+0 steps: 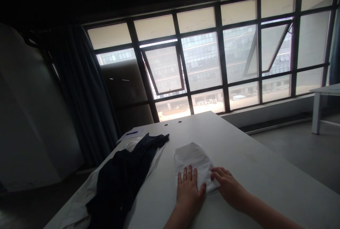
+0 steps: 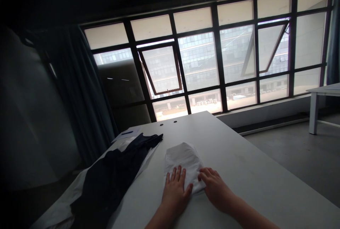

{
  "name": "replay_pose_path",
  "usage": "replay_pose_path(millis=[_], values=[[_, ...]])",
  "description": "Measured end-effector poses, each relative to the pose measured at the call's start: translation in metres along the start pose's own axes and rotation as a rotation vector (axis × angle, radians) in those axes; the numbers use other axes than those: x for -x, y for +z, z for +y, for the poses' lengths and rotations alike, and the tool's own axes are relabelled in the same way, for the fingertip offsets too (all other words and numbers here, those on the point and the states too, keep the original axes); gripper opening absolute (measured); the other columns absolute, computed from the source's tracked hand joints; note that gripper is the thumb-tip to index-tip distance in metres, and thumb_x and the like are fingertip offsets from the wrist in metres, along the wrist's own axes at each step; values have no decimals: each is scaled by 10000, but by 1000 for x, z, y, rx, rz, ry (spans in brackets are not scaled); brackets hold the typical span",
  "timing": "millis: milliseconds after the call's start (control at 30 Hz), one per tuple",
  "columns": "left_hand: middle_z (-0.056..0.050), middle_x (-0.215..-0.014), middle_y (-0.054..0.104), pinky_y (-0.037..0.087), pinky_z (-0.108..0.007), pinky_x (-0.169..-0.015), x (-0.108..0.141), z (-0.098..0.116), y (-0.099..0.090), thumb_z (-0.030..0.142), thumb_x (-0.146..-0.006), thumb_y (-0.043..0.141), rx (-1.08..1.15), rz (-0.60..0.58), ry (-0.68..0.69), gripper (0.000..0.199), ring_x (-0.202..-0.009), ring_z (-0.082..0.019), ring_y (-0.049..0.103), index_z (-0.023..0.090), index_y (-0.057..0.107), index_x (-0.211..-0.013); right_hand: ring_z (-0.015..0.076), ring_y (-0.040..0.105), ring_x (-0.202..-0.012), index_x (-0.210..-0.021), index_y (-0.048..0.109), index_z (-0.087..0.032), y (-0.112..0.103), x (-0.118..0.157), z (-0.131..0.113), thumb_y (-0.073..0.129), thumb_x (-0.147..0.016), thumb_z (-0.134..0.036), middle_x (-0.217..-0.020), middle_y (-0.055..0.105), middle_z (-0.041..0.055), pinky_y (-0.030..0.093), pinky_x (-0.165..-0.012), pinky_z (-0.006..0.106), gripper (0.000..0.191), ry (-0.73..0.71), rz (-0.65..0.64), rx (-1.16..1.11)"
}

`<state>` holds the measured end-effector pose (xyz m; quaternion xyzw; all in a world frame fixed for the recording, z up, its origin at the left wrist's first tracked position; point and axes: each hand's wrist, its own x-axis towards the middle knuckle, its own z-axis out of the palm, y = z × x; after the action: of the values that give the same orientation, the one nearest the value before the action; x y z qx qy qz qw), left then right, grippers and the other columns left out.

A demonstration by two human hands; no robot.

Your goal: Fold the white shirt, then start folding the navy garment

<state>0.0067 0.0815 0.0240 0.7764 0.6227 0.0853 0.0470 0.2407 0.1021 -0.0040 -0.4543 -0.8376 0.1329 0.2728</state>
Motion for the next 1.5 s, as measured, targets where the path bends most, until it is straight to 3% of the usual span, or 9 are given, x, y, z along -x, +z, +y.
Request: replay_pose_path(millis=[200, 500, 667, 767, 933, 1133, 1500], values=[[-10, -1694, 174, 80, -533, -1265, 1, -1, -1, 724, -989, 263, 43, 1, 20, 755, -1566, -308, 133, 300, 317, -1611, 246, 460, -1394, -1079, 670, -230, 4, -2, 1, 424, -628, -10, -1488, 554, 67, 340, -1169, 444, 558, -31, -46, -42], [-23, -1692, 197, 77, -546, -1261, 1, -2, 1, 713, -986, 276, 65, 16, 31, 748, -1561, -321, 151, 297, 341, -1604, 256, 452, -1401, -997, 663, -238, -11, 1, -6, 460, -595, -24, -1460, 580, 61, 335, -1176, 438, 498, -51, -54, -170], [-45, -1690, 224, 87, -545, -1265, 3, -1, -4, 693, -1005, 303, 77, 29, 60, 721, -1560, -326, 162, 284, 370, -1594, 253, 563, -1169, -962, 647, -253, -7, 1, -5, 463, -585, -17, -1177, 665, 59, 409, -1054, 408, 481, -3, 51, 11], [-19, -1684, 263, 119, -501, -1274, 4, -2, -6, 620, -1037, 344, 82, 42, 175, 612, -1557, -296, 186, 332, 400, -1573, 249, 586, -1065, -962, 643, -252, -3, -1, -2, 457, -606, -18, -1046, 667, 52, 417, -986, 390, 465, 54, 67, 98], [63, -1673, 285, 160, -448, -1277, 4, -3, -9, 539, -1052, 437, 90, -23, 412, 486, -1546, -247, 234, 464, 415, -1532, 238, 637, -1002, -984, 600, -248, 0, -2, 4, 454, -651, -50, -980, 696, 31, 426, -920, 353, 414, 113, 7, 52], [75, -1679, 258, 163, -456, -1275, 3, -1, -9, 557, -1047, 453, 85, -42, 381, 530, -1542, -256, 247, 482, 343, -1560, 228, 624, -984, -955, 569, -248, 0, -3, 5, 469, -641, -71, -999, 685, 27, 425, -913, 340, 375, 69, -9, 14], [76, -1671, 283, 175, -454, -1273, 6, -2, -13, 586, -1037, 461, 103, -28, 381, 544, -1531, -259, 272, 471, 356, -1559, 210, 574, -903, -852, 544, -243, -5, -2, 4, 465, -585, -76, -935, 638, 15, 414, -862, 321, 324, 22, -12, -45]])
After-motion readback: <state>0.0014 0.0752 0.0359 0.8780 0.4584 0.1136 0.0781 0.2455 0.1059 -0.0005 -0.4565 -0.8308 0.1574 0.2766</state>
